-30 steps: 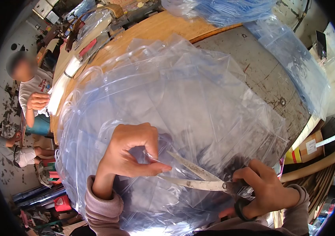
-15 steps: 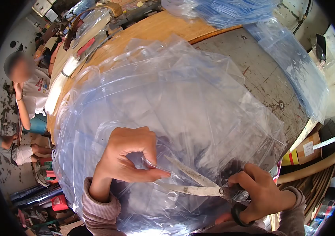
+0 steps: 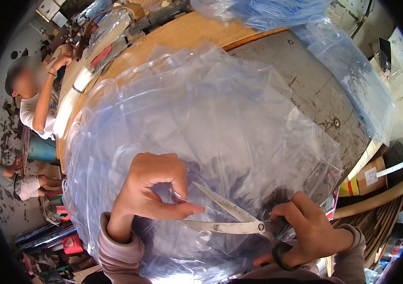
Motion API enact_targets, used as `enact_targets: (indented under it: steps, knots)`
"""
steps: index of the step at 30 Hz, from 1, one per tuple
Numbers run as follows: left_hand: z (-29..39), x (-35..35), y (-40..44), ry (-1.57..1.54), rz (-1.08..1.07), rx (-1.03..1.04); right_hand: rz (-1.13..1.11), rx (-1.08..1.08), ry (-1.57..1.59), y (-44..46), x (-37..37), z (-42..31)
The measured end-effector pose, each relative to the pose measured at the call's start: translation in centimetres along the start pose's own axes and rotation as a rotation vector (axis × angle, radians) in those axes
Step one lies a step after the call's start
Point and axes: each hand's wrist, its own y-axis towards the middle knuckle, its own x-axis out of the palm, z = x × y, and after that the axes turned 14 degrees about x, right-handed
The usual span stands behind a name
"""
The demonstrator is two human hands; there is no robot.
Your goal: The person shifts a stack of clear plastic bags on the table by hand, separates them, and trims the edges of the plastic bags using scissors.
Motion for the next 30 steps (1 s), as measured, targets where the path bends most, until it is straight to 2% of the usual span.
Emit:
enact_targets:
  steps: [18,24,30]
  knots:
    - [0.2,0.9,0.1,0.032,-0.022,0.037,0.011,0.02,-0.004,-0.5,-0.2,0.0]
    - [0.0,0.8,-0.2,0.063,-0.023,0.028,-0.05,0.024,0.047,-0.9,-0.5,0.2]
    - [-0.3,0.8,-0.2,0.039,-0.013,0.034,0.062,0.137,-0.035,-1.0,-1.9,0.9]
